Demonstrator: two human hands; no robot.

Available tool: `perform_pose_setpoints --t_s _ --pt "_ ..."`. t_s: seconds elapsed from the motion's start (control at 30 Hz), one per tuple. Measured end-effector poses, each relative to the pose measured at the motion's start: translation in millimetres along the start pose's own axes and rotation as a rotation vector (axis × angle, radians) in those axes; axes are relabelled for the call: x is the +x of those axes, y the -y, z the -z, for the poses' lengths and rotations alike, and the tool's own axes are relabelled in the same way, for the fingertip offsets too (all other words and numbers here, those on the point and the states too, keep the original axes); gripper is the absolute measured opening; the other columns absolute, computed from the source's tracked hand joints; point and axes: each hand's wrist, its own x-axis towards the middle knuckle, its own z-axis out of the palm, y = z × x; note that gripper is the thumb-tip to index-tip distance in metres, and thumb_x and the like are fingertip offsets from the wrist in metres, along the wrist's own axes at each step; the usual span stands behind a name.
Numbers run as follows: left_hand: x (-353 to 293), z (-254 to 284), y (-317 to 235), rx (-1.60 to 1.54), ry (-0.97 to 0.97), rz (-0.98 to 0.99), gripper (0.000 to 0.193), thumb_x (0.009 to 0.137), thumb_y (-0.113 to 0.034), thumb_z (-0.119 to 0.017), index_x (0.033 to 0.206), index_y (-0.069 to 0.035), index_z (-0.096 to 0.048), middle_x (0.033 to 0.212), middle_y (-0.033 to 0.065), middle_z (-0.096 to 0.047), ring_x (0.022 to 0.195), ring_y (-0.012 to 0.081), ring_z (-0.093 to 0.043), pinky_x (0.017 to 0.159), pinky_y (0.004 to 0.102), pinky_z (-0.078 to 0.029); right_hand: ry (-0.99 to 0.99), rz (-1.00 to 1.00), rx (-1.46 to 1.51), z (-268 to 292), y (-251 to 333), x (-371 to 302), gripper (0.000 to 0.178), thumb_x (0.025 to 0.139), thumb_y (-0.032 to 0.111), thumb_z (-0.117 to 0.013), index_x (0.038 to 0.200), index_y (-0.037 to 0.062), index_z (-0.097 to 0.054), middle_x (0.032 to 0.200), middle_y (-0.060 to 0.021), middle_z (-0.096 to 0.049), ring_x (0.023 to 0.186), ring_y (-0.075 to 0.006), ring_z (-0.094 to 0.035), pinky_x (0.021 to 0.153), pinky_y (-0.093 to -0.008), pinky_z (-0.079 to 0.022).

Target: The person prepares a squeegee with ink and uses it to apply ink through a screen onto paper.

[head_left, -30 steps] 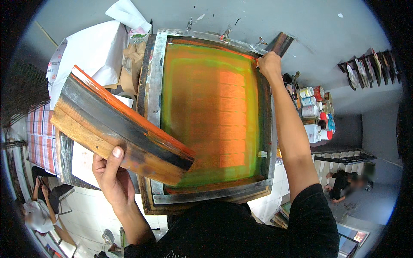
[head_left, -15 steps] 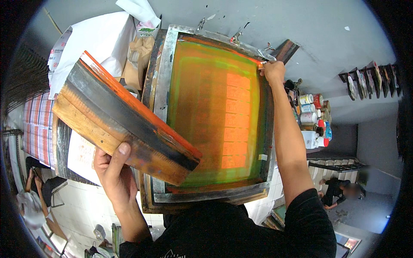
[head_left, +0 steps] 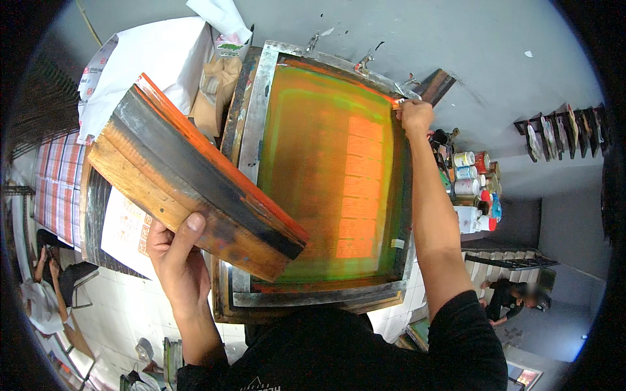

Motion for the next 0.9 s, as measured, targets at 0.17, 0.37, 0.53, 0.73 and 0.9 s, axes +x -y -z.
perform_pose_setpoints --t_s 0.17,0.37,0.53,0.73,0.9 --pt "0 -3 0 0.009 0.013 -0.010 0.035 0.087 -0.014 -0.069 0.116 0.003 -0.060 0.107 0.0116 -0.068 0.099 0.0190 -0.063 0.094 0.0344 -0.046 -0.073 -0.008 0.033 -16 -5 4 0.017 0.083 0.007 -0.060 0.082 -0.0044 -0.072 0.061 -0.0103 -0.067 0.049 -0.0163 -0.062 0.042 -0.0314 -0.045" --pt "0 -7 -1 0.004 0.009 0.016 0.035 0.086 -0.014 -0.069 0.116 0.003 -0.059 0.108 0.0122 -0.068 0.099 0.0195 -0.063 0.094 0.0344 -0.046 -0.002 -0.049 0.159 -17 -12 3 0.021 0.079 0.012 -0.059 0.078 -0.0043 -0.074 0.065 -0.0179 -0.069 0.057 -0.0255 -0.069 0.065 -0.0374 -0.055" --pt "-2 -2 0 0.025 -0.007 0.002 0.036 0.086 -0.016 -0.069 0.115 0.003 -0.059 0.108 0.0124 -0.068 0.098 0.0196 -0.063 0.093 0.0345 -0.047 0.006 -0.131 0.274 -14 35 -29 0.021 0.082 0.006 -0.056 0.074 -0.0063 -0.071 0.061 -0.0139 -0.067 0.048 -0.0191 -0.064 0.048 -0.0342 -0.050" --pt "-4 -4 -1 0.032 -0.013 -0.002 0.035 0.086 -0.017 -0.069 0.114 0.003 -0.060 0.105 0.0117 -0.068 0.096 0.0190 -0.063 0.092 0.0342 -0.047 0.104 -0.219 0.604 -24 38 -32 0.014 0.079 -0.005 -0.056 0.068 -0.0072 -0.064 0.061 -0.0142 -0.063 0.041 -0.0161 -0.050 0.033 -0.0300 -0.032" --pt "-5 -3 -2 0.038 -0.021 -0.010 0.034 0.086 -0.017 -0.070 0.113 0.002 -0.060 0.103 0.0111 -0.068 0.096 0.0187 -0.064 0.091 0.0344 -0.048 0.136 -0.289 0.636 -30 54 -38 0.012 0.078 -0.006 -0.057 0.067 -0.0071 -0.062 0.061 -0.0135 -0.061 0.041 -0.0170 -0.049 0.034 -0.0308 -0.032"
